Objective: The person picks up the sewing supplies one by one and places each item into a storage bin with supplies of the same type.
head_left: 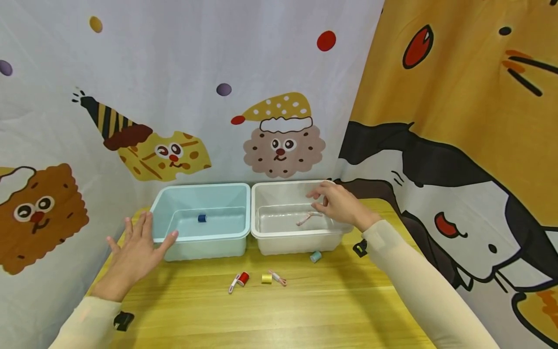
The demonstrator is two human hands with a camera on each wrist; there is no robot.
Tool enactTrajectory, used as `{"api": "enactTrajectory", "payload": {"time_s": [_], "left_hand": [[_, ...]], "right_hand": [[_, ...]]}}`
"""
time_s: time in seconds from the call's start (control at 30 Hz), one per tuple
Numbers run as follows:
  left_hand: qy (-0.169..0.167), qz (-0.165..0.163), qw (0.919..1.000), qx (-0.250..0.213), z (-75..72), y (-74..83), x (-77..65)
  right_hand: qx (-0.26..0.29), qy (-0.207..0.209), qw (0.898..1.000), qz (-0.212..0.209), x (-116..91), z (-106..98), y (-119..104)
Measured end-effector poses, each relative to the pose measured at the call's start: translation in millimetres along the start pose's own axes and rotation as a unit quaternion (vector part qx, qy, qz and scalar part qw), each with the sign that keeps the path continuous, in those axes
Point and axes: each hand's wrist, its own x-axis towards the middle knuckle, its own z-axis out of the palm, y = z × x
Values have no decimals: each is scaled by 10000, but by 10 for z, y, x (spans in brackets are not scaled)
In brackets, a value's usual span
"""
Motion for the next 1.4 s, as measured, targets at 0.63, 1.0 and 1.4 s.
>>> {"api": "enactTrajectory", "payload": {"time_s": [0.63, 1.0, 1.4], "left_hand": [[-4, -24, 10000, -37, -13, 21, -10], [-24, -14, 10000, -41, -22, 22, -22], [19, 18, 10000, -13, -22, 8, -12]], "right_hand": [[20, 516, 9982, -321, -428, 109, 11], [133, 918, 9950, -368, -642, 192, -23], [376, 1470, 9862, -655, -860, 351, -14]]}}
